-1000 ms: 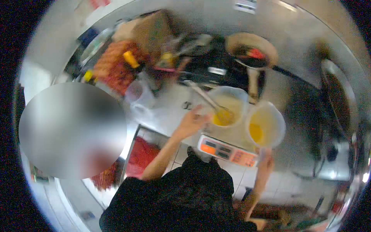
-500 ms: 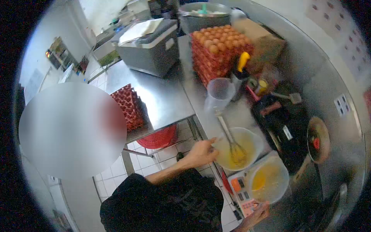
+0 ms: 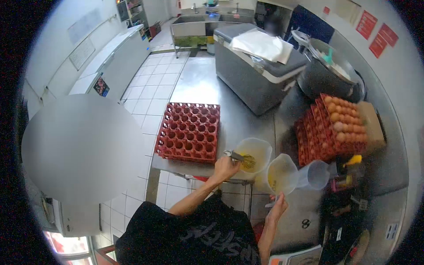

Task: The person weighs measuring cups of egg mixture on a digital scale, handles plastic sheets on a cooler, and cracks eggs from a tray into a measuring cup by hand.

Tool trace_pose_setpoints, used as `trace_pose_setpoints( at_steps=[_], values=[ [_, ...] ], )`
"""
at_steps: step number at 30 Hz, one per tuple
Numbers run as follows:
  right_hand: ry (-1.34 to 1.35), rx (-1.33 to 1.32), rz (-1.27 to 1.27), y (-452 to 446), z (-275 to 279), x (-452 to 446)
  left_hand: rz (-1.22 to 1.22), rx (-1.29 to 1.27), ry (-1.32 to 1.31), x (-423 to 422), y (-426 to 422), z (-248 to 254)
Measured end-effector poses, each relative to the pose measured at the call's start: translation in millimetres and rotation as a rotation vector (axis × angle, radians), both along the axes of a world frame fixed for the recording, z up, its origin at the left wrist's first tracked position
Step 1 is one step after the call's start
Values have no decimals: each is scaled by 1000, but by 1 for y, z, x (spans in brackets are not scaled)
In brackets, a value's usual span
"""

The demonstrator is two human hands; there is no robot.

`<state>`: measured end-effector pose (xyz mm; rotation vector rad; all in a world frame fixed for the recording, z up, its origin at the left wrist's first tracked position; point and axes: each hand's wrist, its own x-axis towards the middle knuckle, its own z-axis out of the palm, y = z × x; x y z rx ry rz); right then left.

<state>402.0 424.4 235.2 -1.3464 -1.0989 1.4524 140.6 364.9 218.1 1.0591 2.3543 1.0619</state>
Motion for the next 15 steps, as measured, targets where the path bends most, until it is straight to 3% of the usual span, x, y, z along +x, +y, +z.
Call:
trace_pose_setpoints(
  at_steps=[8,12,15],
  values=[
    [-70,-31,3,76,-64,-49,103,-136,-21,-16,19,22],
    [-178,55,157,92,-55,-47,45,-237,13,-19,9,26],
    [-313,69,254,103,-48,-44,70,-116,127,-23,-17,16]
  ],
)
